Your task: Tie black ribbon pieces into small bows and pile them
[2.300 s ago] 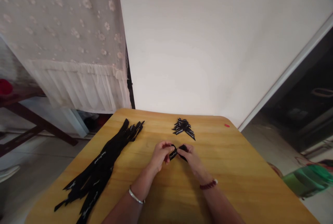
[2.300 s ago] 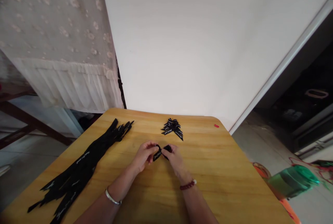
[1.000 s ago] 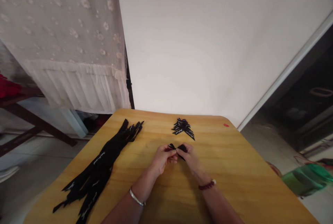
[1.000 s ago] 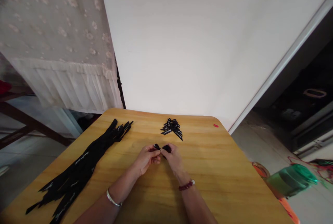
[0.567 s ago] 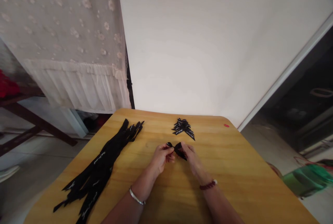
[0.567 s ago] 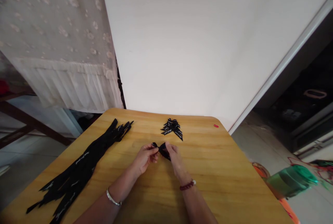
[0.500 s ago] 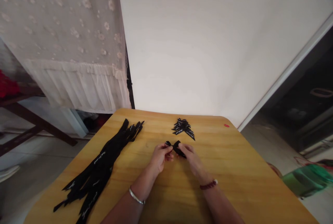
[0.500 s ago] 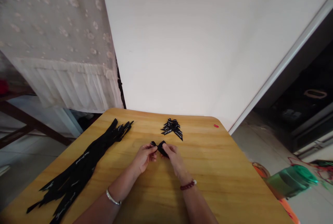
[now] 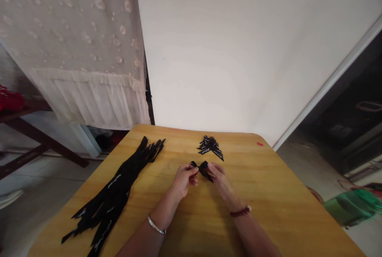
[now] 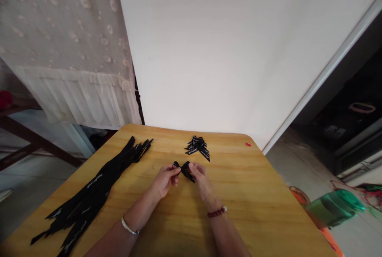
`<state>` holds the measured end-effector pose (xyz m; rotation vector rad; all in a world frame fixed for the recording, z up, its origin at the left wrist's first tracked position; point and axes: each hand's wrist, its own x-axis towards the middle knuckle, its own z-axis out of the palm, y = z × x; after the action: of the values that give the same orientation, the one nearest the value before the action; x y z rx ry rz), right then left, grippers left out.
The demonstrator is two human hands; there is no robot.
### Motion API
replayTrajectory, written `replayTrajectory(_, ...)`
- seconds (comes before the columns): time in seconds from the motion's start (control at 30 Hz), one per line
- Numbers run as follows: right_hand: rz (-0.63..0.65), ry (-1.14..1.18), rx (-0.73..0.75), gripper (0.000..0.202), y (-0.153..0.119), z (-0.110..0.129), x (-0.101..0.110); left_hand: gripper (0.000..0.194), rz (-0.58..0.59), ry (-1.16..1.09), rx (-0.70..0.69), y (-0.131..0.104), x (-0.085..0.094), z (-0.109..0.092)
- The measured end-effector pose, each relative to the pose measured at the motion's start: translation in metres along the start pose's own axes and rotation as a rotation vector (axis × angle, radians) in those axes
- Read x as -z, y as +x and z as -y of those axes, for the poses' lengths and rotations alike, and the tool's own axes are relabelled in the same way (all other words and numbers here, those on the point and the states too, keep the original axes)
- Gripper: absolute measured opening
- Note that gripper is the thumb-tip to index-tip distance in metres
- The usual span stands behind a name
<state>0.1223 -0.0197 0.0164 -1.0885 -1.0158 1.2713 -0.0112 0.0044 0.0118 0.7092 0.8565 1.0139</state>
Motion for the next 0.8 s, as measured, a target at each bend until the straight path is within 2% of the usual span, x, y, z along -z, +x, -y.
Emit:
replayTrajectory(0.17,0.099,-0.111,0.057,0.024,-0.0016,0.003,-0.0064,0.022,0.016,0.067,-0.025,-0.0016,-0.0028,0.0039)
replayTrajectory(0.37,0.009,-0.238,0.065,0.026,-0.0016,0.0009,-0.0075,0.022,0.015,0.125,-0.045,-0.0015,-0.0041,0.0075)
replayTrajectory(0.6,-0.011,-0.247,0.133,0.024,-0.0011,0.0018,-0.0092,0.026,0.079,0.099,-0.046,-0.0049,-0.0049,0.0048)
replayTrajectory(0.8,-0.045,-0.163,0.068,0.025,-0.0014,-0.0002,-0.0067,0.037,0.015,0.014,0.001,-0.0046,-0.0052,0.0003)
